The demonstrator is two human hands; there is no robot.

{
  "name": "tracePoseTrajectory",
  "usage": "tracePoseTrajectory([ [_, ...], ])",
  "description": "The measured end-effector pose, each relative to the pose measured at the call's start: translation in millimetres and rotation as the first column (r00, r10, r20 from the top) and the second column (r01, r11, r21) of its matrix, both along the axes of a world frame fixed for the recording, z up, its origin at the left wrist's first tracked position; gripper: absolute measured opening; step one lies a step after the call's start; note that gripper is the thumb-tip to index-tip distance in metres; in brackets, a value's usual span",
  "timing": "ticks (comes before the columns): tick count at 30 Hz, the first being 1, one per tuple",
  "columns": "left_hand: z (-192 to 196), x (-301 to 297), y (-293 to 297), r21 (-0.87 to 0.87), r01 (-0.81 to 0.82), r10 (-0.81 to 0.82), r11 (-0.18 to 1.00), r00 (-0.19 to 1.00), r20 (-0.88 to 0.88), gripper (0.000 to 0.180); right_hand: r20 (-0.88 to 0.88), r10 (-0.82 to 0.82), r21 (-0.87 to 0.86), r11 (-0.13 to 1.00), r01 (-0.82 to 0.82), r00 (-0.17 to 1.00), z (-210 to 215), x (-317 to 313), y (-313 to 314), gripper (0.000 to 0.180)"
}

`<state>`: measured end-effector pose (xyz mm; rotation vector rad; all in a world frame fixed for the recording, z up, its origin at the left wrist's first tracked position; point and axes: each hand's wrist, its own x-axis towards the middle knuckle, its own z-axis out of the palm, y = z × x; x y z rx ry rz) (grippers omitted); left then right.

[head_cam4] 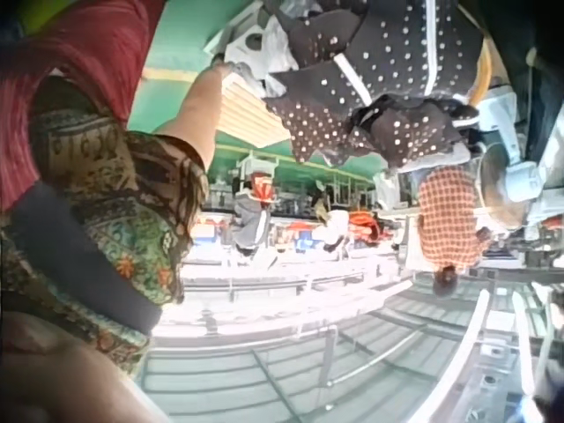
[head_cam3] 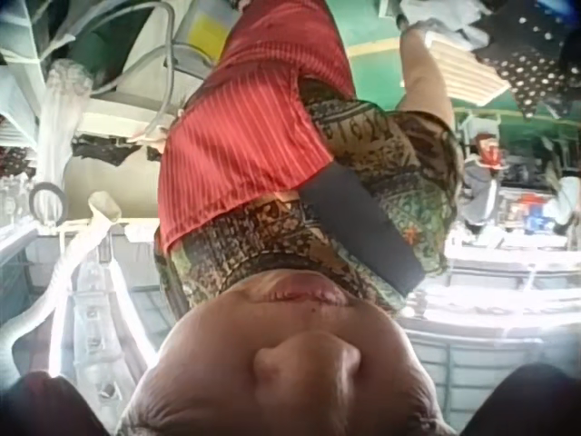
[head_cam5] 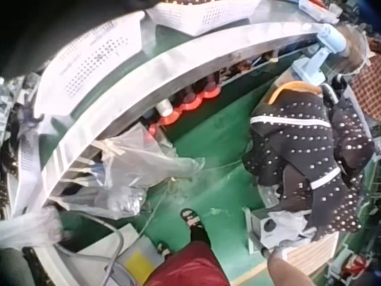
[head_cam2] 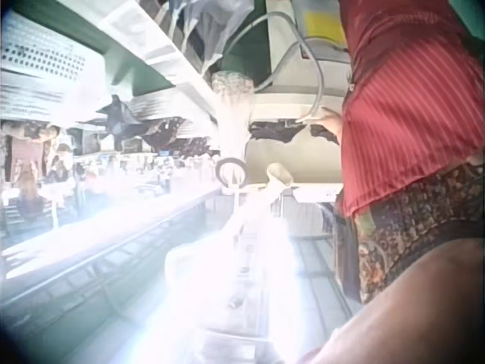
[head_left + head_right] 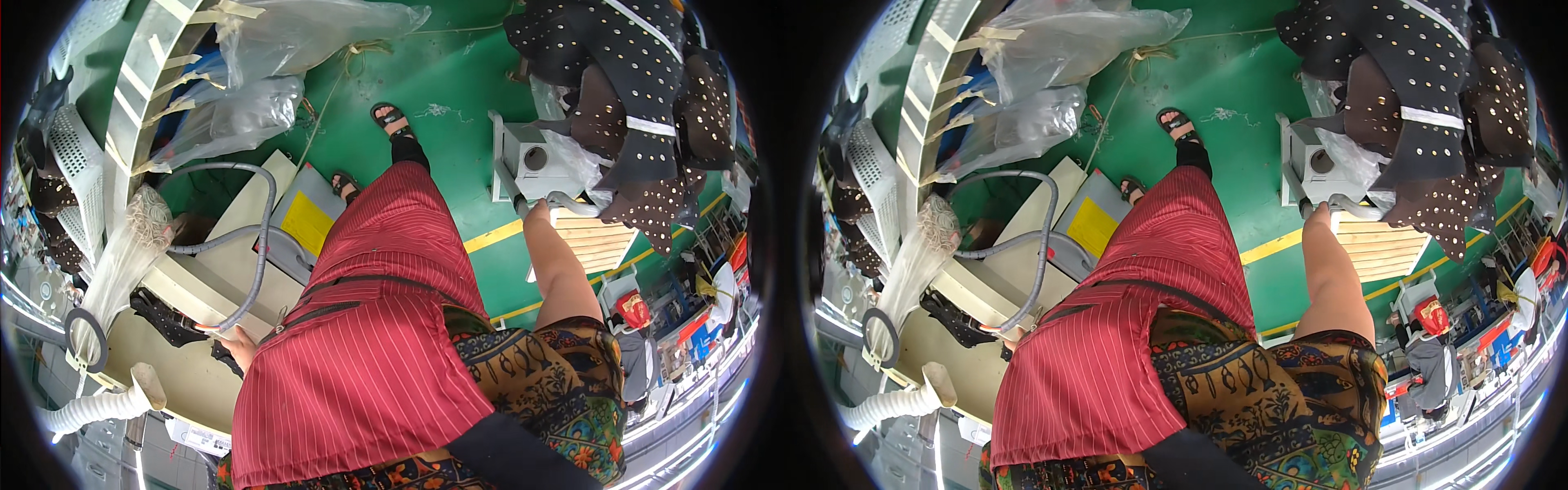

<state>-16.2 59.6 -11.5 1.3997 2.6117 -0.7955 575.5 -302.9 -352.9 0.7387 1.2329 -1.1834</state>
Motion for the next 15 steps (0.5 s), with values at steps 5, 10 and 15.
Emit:
tracePoseTrajectory([
  [5,9,1,-12,-0.019,-0.015,0.015,1.000,1.000,0.012,0.068,-0.148,0.317,-0.159,0.927,-0.338,0.937,-54,5,-72,0.050],
  [10,3,7,-32,0.029,0.023,-0.025,0.999,0.996,0.088,0.069,-0.125,0.385,-0.171,0.900,-0.402,0.914,-62,21,-78,0.048],
  [15,10,-23,-15,0.020,0.198,-0.197,0.980,0.956,0.216,0.071,0.028,0.029,-0.020,0.999,-0.028,0.999,28,-14,44,0.039],
])
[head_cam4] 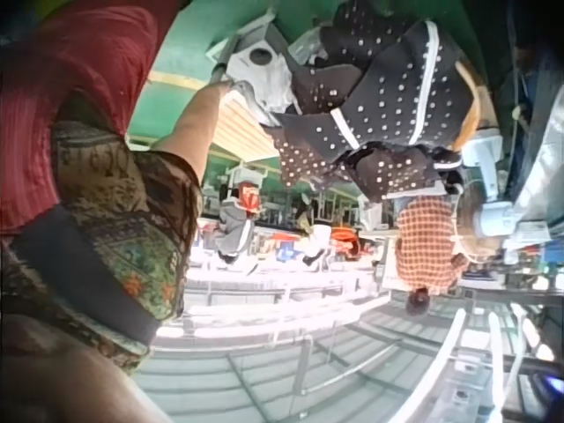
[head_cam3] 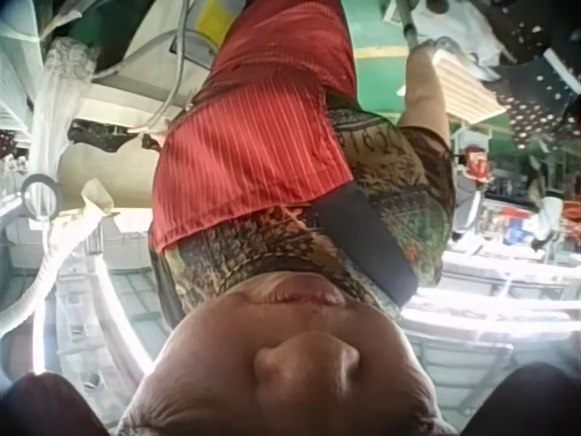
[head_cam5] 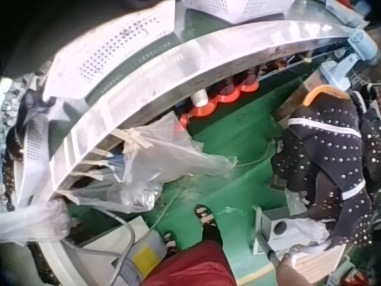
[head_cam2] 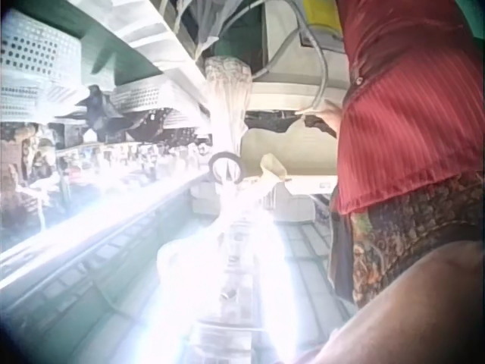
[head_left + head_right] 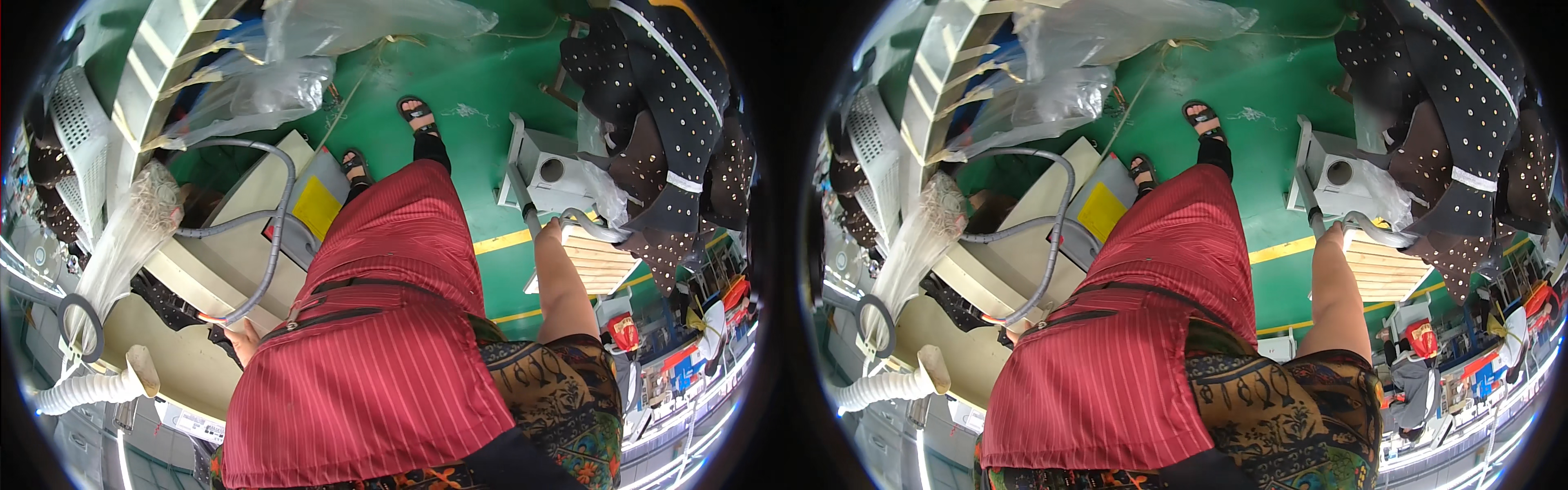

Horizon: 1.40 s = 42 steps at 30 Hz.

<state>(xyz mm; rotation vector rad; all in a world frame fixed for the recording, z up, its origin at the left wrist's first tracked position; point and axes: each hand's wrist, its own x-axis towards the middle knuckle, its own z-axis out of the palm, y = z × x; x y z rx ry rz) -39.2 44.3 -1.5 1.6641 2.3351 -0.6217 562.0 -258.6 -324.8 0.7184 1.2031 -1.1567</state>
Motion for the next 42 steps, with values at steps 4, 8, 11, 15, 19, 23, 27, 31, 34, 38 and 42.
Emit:
tracePoseTrajectory([
  [4,-8,12,-22,-0.047,-0.087,0.074,0.995,0.973,-0.219,0.066,-0.024,-0.032,0.051,0.998,0.033,0.999,-4,-4,21,0.039],
  [8,-1,29,-4,-0.051,-0.065,0.055,0.997,0.983,-0.177,0.069,-0.044,-0.131,0.056,0.989,0.134,0.990,31,-28,90,0.039],
  [11,-4,37,-15,0.055,0.017,-0.014,0.998,0.998,-0.056,0.078,-0.039,-0.128,0.055,0.990,0.130,0.991,47,-30,129,0.040],
  [15,-5,64,-17,0.174,0.049,-0.056,0.984,0.998,0.037,0.084,-0.021,-0.131,0.071,0.989,0.132,0.991,61,-30,163,0.045],
  [19,-14,42,-27,0.287,0.068,-0.092,0.956,0.993,0.073,0.080,-0.030,-0.072,0.043,0.996,0.073,0.997,62,-38,183,0.060],
  [23,-19,40,-28,0.325,0.057,-0.097,0.944,0.989,0.109,0.077,-0.059,-0.067,0.035,0.997,0.070,0.996,66,-36,211,0.064],
  [27,-9,56,-15,0.291,0.007,-0.054,0.957,0.987,0.154,0.077,-0.090,-0.130,0.096,0.986,0.139,0.987,71,-32,237,0.058],
  [31,-9,47,-18,0.311,0.048,-0.122,0.949,0.966,0.226,0.080,-0.179,-0.203,0.257,0.935,0.245,0.963,89,-27,248,0.052],
  [34,-8,62,-13,0.299,0.084,-0.128,0.951,0.983,0.131,0.080,-0.454,-0.386,0.550,0.588,0.593,0.803,97,-21,217,0.041],
  [38,2,93,-4,0.296,0.298,-0.297,0.907,0.954,-0.051,0.079,-0.573,-0.273,0.762,0.172,0.625,0.773,75,-28,184,0.025],
  [42,19,169,19,0.334,0.504,-0.545,0.796,0.838,0.034,0.073,-0.573,-0.342,0.808,-0.082,0.584,0.745,79,-54,195,0.019],
])
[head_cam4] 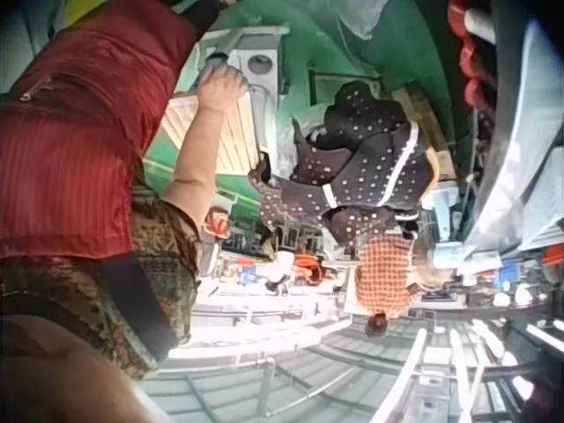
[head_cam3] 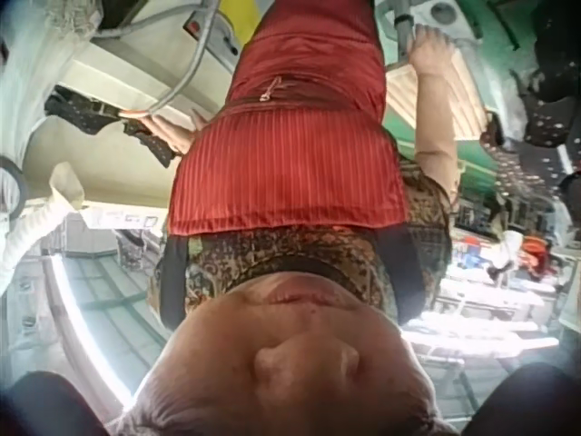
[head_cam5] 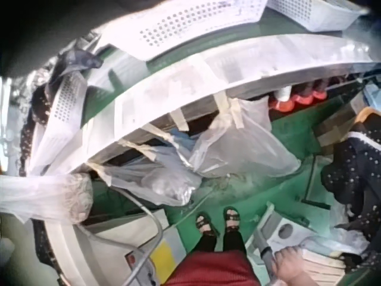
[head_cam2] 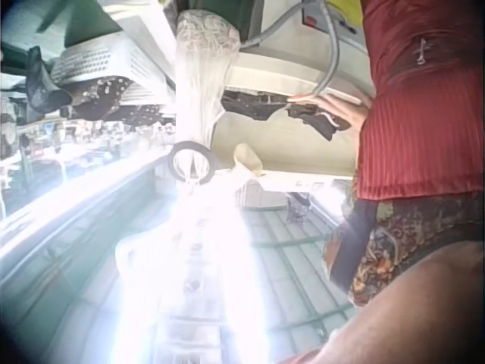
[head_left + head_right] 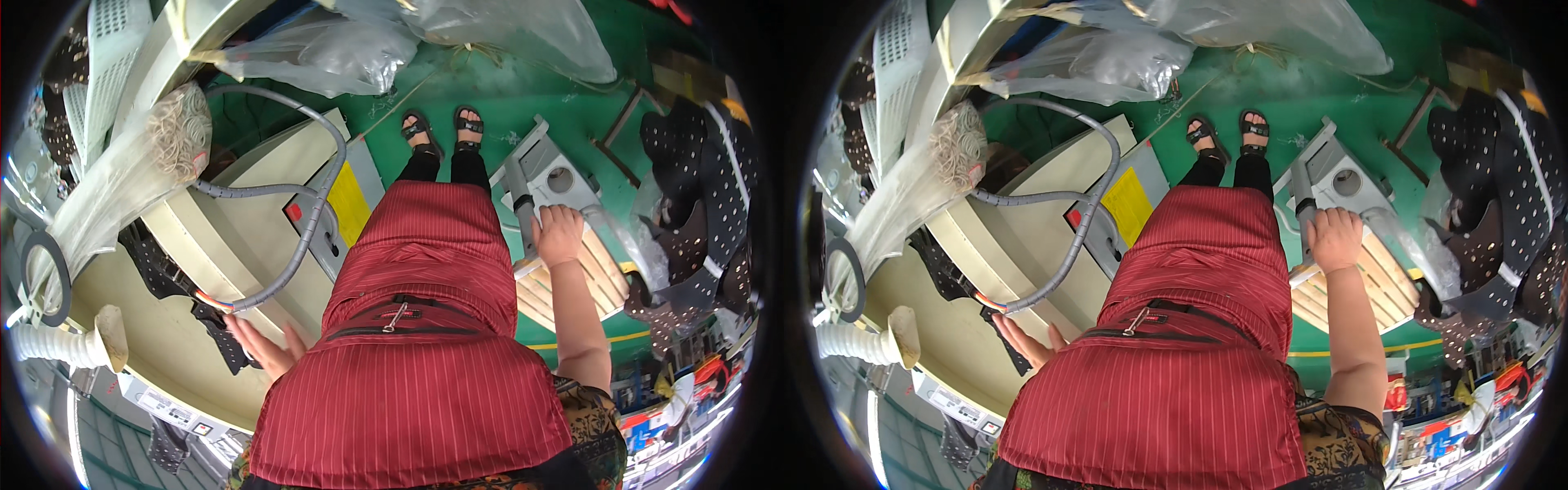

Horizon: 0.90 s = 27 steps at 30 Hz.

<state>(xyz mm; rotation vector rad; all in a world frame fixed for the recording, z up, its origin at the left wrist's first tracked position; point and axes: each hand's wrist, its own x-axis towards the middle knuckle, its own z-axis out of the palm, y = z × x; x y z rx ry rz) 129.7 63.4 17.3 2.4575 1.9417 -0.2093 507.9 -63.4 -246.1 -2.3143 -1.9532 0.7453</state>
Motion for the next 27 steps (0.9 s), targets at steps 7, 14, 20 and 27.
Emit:
tracePoseTrajectory([
  [7,-125,63,65,-0.595,0.159,0.141,0.787,0.894,0.426,0.037,-0.003,0.018,0.172,0.985,-0.017,1.000,-3,18,-2,0.020],
  [14,-358,65,124,-0.794,0.114,0.093,0.597,0.973,0.210,0.035,-0.034,-0.030,0.190,0.981,0.036,0.999,-1,18,-3,0.023],
  [20,-478,43,143,-0.801,-0.105,0.361,0.589,0.922,0.144,0.035,-0.039,-0.082,0.207,0.974,0.088,0.996,-3,18,-10,0.023],
  [27,-648,2,160,-0.479,-0.112,0.161,0.870,0.985,0.062,0.024,-0.011,-0.062,0.166,0.984,0.063,0.998,-7,22,-9,0.022],
])
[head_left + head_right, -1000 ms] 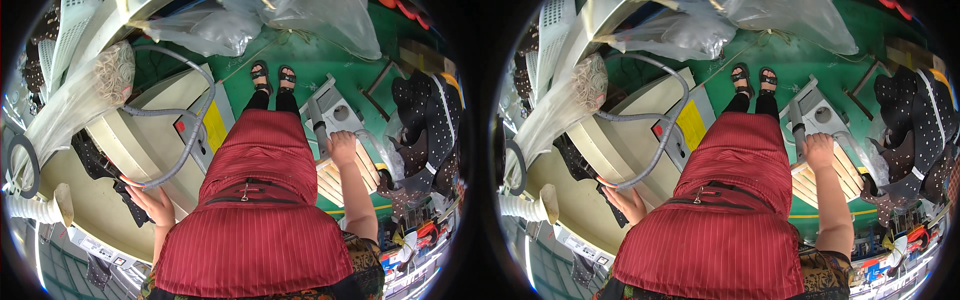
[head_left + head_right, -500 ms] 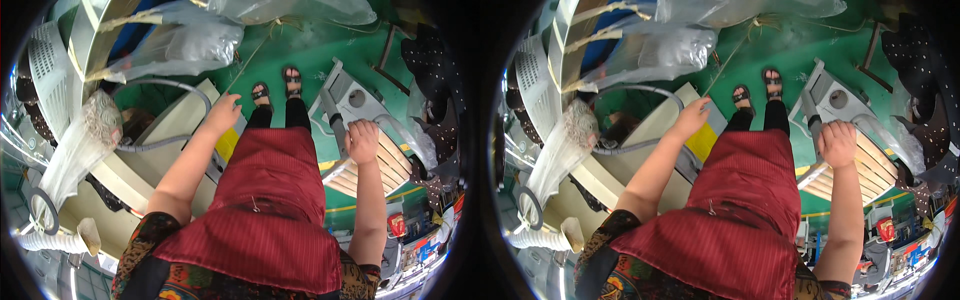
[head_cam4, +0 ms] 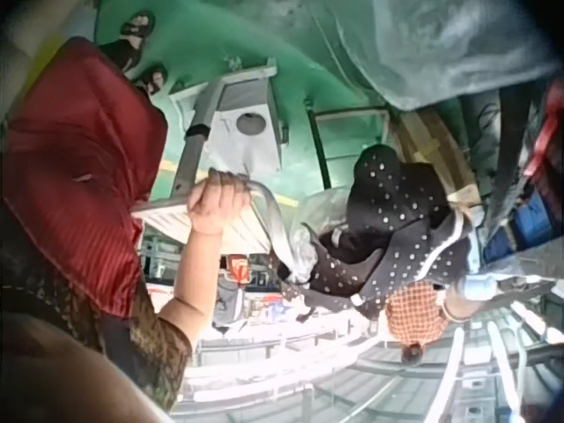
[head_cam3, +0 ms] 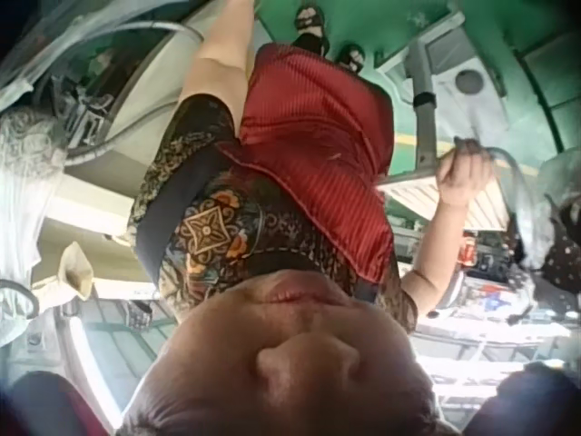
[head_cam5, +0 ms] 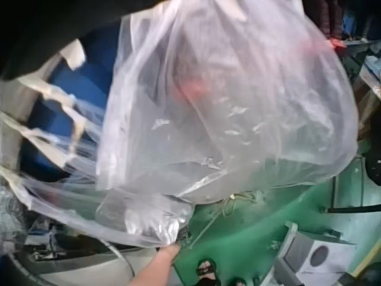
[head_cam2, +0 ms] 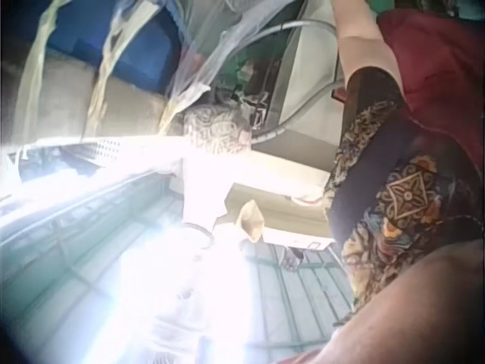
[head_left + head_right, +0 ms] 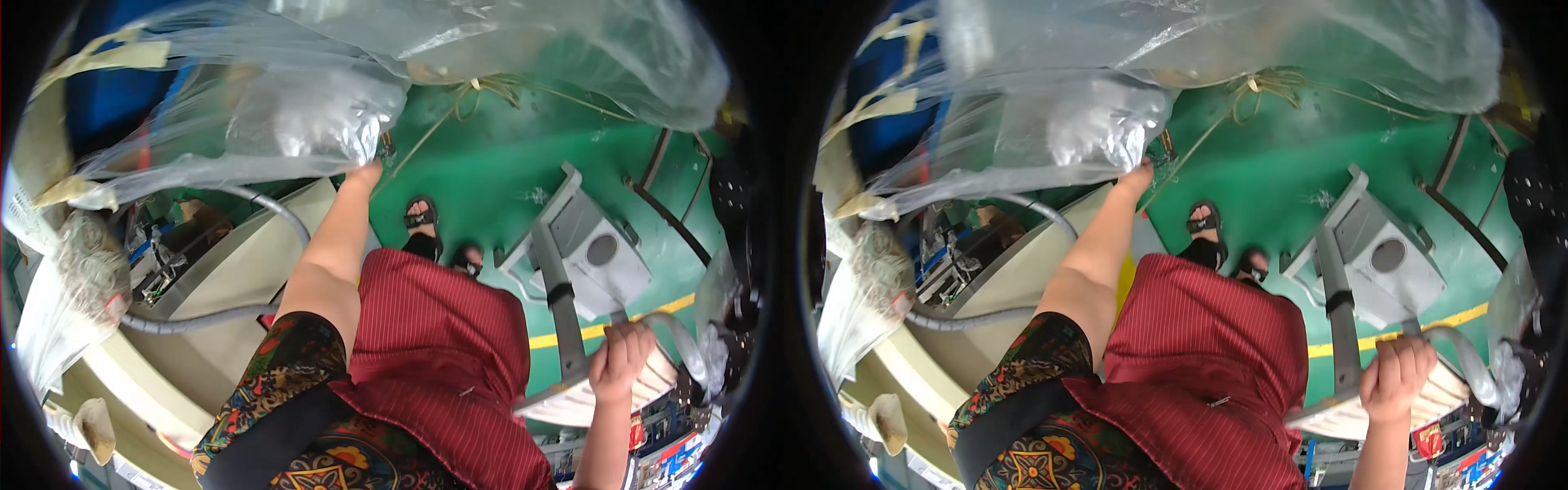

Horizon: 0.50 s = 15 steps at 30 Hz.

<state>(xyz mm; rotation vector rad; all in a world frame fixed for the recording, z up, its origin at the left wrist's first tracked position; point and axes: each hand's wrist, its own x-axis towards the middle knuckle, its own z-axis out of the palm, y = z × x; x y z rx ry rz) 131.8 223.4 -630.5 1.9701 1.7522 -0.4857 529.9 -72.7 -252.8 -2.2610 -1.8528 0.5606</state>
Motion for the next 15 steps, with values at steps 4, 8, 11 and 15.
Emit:
tracePoseTrajectory([
  [4,-53,3,15,0.071,-0.088,0.083,0.994,0.994,0.073,0.024,0.035,0.044,-0.089,0.995,-0.041,0.998,-2,-1,-3,0.023],
  [8,-127,-19,16,0.257,-0.004,-0.033,0.967,0.990,0.139,0.029,0.063,0.112,-0.166,0.981,-0.100,0.992,-1,2,-5,0.023],
  [11,-154,-13,23,0.168,-0.025,0.025,0.985,1.000,0.007,0.031,0.062,0.066,-0.191,0.980,-0.053,0.996,-1,-3,-2,0.022],
  [15,-197,-14,38,0.009,-0.059,0.059,0.998,0.983,-0.175,0.033,0.106,0.091,-0.207,0.976,-0.068,0.990,-3,-3,-5,0.022],
])
